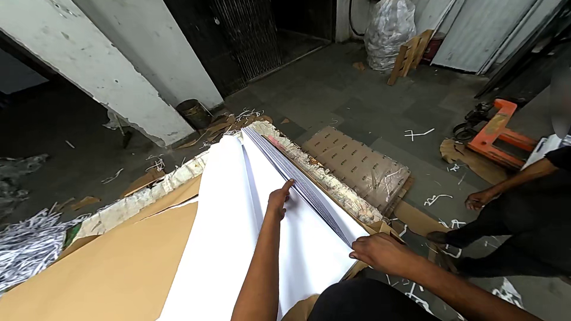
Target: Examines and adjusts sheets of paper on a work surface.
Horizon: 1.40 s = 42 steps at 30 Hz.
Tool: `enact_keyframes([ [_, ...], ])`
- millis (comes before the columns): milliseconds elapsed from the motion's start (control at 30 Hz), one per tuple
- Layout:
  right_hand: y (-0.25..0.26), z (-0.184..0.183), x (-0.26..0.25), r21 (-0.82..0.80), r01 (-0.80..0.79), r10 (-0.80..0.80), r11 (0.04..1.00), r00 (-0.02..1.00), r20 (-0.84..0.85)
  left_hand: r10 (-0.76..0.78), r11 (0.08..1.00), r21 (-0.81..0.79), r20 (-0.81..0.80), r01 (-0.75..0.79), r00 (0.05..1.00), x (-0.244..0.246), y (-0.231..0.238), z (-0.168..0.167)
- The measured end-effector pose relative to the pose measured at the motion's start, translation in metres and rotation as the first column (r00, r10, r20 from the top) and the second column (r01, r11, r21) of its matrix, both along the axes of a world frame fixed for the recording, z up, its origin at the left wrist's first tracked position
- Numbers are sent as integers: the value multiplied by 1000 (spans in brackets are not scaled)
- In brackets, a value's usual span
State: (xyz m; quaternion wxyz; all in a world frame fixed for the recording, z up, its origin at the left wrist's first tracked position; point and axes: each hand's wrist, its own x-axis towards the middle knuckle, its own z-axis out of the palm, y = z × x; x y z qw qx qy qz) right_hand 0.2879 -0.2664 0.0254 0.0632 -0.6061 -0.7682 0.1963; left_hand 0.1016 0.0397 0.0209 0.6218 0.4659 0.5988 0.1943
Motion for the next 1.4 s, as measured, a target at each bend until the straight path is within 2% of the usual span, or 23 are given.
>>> enact_keyframes([
  [733,2,0,-7,8,0,0,1000,1000,17,-20,999,30,-72,22,997,7,-2,12],
  [1000,2,-2,-6,9,10,-10,1000,1000,4,11,1000,4,-37,-11,999,3,2,2],
  [1400,2,-3,-7,14,13,-13,1000,1000,3,18,1000,-6,-36,-19,999,5,2,5],
])
